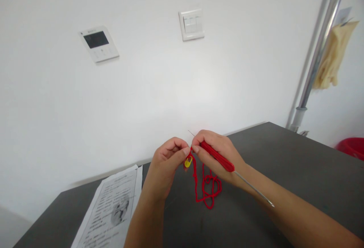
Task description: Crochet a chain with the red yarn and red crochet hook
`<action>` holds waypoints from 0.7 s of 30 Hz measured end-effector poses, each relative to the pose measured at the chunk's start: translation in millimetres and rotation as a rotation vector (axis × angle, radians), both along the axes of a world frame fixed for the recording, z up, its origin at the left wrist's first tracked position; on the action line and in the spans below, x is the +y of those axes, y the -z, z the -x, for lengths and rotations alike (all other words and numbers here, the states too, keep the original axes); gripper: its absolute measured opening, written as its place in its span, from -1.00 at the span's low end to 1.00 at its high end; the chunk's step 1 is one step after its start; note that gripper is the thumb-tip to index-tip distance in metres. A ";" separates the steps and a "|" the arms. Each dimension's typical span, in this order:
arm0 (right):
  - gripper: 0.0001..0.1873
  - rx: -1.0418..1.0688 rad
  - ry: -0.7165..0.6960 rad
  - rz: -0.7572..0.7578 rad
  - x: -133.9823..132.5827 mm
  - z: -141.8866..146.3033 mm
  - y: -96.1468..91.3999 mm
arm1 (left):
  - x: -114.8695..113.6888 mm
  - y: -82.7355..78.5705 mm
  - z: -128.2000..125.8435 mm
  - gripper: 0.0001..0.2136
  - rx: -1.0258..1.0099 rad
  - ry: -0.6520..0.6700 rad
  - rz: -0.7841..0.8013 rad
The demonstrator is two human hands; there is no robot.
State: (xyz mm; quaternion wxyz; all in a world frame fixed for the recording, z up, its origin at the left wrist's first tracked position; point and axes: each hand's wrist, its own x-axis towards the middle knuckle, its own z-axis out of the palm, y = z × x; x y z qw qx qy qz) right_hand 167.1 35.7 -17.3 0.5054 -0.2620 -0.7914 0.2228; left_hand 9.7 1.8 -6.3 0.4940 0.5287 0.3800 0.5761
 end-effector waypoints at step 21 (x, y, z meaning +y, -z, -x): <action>-0.81 0.153 -0.214 0.258 0.5 4.2 6.6 | 0.5 -2.3 -0.2 -0.76 -0.074 -0.139 -0.016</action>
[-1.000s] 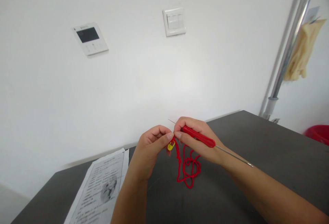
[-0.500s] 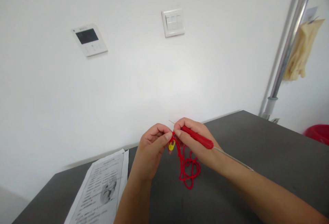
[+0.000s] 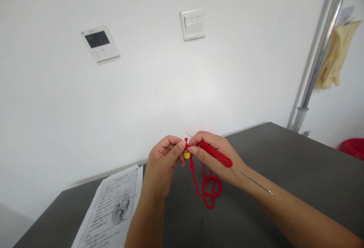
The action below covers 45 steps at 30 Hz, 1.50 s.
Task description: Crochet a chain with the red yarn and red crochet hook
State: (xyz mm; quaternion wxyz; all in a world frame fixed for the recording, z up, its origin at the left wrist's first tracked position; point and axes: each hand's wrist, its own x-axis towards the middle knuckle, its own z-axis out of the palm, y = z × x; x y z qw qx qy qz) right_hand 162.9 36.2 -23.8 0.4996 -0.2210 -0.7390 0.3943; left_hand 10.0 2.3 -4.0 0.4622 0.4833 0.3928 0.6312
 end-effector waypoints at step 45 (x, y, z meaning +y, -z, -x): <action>-0.82 -0.032 -0.041 0.239 4.5 -5.6 -3.0 | 0.5 -1.0 2.3 -0.84 0.056 0.042 0.042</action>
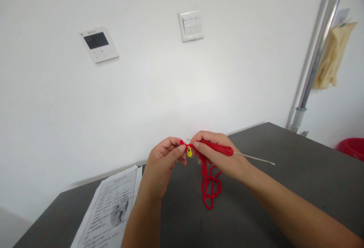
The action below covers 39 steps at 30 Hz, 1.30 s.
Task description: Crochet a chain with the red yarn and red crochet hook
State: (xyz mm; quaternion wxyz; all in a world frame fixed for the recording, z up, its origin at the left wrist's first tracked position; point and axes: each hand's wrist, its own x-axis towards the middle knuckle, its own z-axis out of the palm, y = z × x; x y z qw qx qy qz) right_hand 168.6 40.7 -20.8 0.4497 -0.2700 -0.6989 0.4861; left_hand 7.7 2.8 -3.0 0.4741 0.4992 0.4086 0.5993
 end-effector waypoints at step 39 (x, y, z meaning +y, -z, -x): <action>-0.58 0.030 -0.173 0.002 18.6 -16.4 -1.2 | 1.6 0.0 7.0 -0.86 -0.049 -0.059 -0.009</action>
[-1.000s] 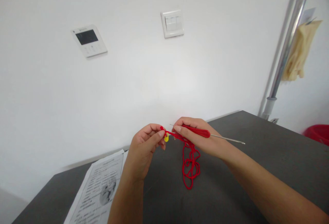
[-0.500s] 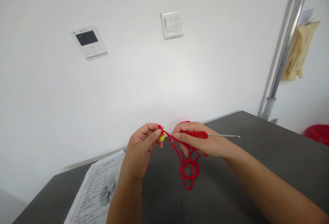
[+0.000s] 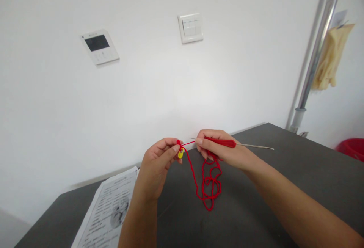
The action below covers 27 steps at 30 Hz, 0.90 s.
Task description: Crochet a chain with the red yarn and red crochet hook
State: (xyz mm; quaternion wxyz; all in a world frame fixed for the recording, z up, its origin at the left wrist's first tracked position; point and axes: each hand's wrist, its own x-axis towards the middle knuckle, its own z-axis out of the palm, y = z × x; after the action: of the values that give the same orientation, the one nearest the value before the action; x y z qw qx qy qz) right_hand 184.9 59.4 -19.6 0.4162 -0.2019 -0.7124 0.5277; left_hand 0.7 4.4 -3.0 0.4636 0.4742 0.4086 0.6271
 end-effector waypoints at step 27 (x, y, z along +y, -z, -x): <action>-0.71 0.690 -0.002 0.356 -9.4 29.2 6.9 | 1.8 6.1 -15.8 -0.77 -0.054 0.259 0.124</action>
State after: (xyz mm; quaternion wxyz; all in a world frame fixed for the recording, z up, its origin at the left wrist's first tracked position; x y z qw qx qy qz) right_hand 155.7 49.9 -26.5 0.5896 -0.0809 -0.4280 0.6802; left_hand 16.5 6.2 -9.2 0.5799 0.4763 0.3692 0.5482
